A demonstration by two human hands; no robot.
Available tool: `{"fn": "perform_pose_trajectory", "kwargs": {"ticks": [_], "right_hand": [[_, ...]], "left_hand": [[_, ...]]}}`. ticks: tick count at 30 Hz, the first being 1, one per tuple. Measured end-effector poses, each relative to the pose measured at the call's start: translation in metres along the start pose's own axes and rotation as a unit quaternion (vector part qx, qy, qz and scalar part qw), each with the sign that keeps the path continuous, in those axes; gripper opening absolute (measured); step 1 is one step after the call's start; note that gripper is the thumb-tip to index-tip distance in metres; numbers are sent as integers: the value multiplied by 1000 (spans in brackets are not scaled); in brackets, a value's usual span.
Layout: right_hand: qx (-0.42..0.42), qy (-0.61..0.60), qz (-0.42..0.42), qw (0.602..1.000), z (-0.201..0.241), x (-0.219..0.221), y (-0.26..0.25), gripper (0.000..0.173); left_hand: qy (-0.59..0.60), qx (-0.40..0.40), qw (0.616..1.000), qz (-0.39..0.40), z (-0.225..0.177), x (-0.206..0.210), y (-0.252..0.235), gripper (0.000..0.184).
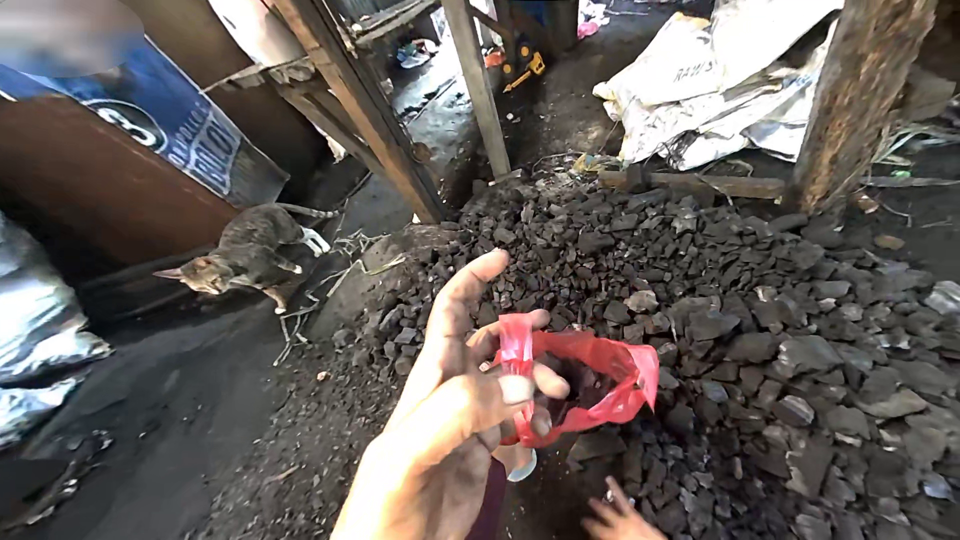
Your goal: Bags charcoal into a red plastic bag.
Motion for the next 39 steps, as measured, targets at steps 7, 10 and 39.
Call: {"fn": "perform_pose_trajectory", "kwargs": {"ticks": [7, 10, 39], "right_hand": [[169, 11, 89, 981, -74, -83, 64, 39], [217, 24, -7, 976, -75, -103, 81, 41], [165, -321, -569, 739, -59, -259, 140, 18]], "left_hand": [[-4, 2, 1000, -5, 1, 6, -1, 76], [0, -7, 1000, -5, 5, 11, -4, 74], [-21, -81, 994, 70, 38, 54, -14, 72]]}}
Point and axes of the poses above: each hand's wrist, its own y-axis away from the middle knuckle, its own x-axis out of the palm, z = x × y, the point moved 7 cm from there along -y, towards the middle knuckle, and after that the axes turned 8 degrees about -x, right-handed, at the moved point
